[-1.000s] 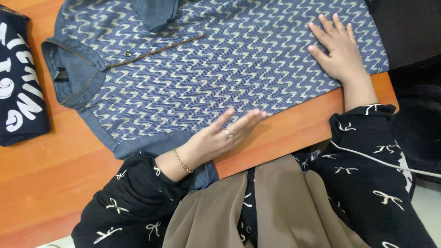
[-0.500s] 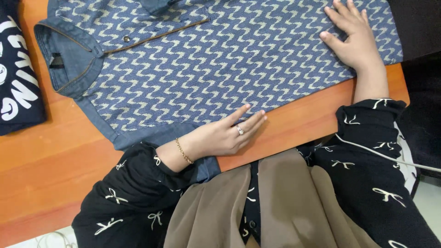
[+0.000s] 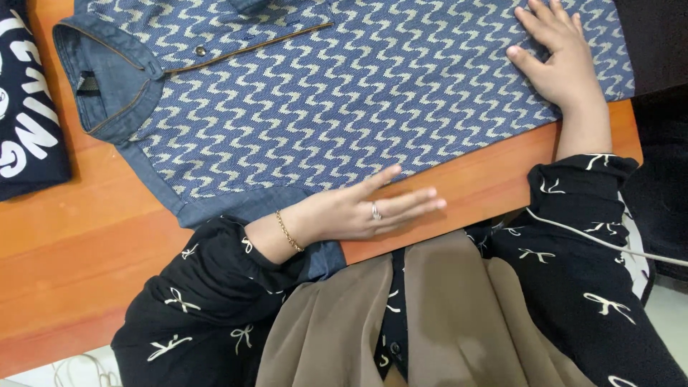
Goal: Folding a blue patterned shirt on a desk.
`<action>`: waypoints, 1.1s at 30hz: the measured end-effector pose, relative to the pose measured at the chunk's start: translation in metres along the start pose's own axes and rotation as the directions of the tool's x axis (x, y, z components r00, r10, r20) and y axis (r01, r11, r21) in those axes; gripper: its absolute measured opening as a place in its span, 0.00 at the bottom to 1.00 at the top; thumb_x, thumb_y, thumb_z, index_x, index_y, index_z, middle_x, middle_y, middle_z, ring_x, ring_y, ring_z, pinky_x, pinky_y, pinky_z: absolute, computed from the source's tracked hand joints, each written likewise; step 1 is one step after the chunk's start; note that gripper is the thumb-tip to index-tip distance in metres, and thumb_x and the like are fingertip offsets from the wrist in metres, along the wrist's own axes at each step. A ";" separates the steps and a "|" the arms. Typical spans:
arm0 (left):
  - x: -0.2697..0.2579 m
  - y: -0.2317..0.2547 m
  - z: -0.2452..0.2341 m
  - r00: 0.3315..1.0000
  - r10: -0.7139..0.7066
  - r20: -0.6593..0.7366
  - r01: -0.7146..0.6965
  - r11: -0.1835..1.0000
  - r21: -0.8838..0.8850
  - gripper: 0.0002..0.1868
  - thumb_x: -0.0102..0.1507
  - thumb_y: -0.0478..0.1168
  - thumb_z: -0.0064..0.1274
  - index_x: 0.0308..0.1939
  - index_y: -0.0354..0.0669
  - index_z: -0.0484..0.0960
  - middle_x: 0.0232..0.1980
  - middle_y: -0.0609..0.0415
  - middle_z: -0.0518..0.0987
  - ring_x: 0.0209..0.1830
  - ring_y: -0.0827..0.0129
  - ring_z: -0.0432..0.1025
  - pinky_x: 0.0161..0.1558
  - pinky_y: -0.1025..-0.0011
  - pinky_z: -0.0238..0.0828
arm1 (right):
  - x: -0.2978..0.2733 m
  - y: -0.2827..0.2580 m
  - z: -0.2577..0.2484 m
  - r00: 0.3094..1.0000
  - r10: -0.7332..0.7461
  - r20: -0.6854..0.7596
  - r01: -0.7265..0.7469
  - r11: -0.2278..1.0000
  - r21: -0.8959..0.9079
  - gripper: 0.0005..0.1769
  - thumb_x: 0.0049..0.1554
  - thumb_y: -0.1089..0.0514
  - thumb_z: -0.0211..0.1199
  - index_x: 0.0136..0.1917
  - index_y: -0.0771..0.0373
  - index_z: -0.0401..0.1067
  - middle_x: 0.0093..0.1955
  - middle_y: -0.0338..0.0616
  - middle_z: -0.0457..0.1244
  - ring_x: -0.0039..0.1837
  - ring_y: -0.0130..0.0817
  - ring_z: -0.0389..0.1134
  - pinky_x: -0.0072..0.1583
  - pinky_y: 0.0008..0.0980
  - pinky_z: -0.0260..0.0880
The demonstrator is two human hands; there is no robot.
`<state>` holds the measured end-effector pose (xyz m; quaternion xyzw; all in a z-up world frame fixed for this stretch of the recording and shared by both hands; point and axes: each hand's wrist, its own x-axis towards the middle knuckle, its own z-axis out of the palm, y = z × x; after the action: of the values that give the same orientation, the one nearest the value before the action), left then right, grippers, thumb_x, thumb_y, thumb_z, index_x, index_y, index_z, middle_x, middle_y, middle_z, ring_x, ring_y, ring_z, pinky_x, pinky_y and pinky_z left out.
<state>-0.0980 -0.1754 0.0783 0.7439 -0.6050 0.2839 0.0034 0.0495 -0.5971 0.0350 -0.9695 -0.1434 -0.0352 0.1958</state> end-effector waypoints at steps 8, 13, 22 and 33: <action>-0.003 0.002 0.000 1.000 0.029 -0.006 -0.028 0.989 0.143 0.29 0.80 0.54 0.36 0.86 0.58 0.60 0.88 0.61 0.47 0.86 0.69 0.43 0.82 0.50 0.45 | -0.001 -0.008 -0.002 0.998 -0.052 -0.022 0.051 0.998 -0.032 0.29 0.69 0.47 0.63 0.80 0.54 0.67 0.85 0.50 0.55 0.87 0.50 0.46 0.83 0.56 0.36; -0.002 0.002 0.000 0.998 0.054 0.017 -0.056 0.988 0.146 0.29 0.80 0.54 0.35 0.85 0.56 0.60 0.87 0.62 0.49 0.86 0.70 0.44 0.80 0.52 0.47 | 0.000 -0.078 -0.016 0.951 -0.304 -0.056 0.208 0.763 -0.612 0.21 0.68 0.53 0.58 0.74 0.50 0.68 0.81 0.43 0.56 0.86 0.46 0.45 0.84 0.54 0.36; -0.008 0.009 0.007 0.984 0.042 -0.173 0.008 0.960 0.279 0.25 0.87 0.51 0.35 0.86 0.52 0.53 0.86 0.60 0.48 0.89 0.72 0.41 0.85 0.53 0.40 | -0.015 -0.242 -0.004 0.406 -0.850 0.336 0.646 0.007 -0.764 0.28 0.67 0.46 0.52 0.77 0.52 0.68 0.81 0.42 0.55 0.83 0.36 0.47 0.81 0.57 0.35; 0.000 0.010 0.013 0.987 0.118 -0.104 -0.108 0.989 0.101 0.26 0.81 0.46 0.29 0.84 0.56 0.62 0.84 0.55 0.59 0.83 0.63 0.51 0.79 0.57 0.51 | -0.034 -0.262 0.030 0.266 -0.878 0.399 0.859 0.028 -0.511 0.41 0.66 0.28 0.36 0.81 0.52 0.60 0.82 0.32 0.54 0.83 0.31 0.45 0.79 0.53 0.43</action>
<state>-0.1014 -0.1820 0.0644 0.6909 -0.6310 0.3525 -0.0147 -0.0597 -0.3630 0.1000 -0.6751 -0.6753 -0.2064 -0.2136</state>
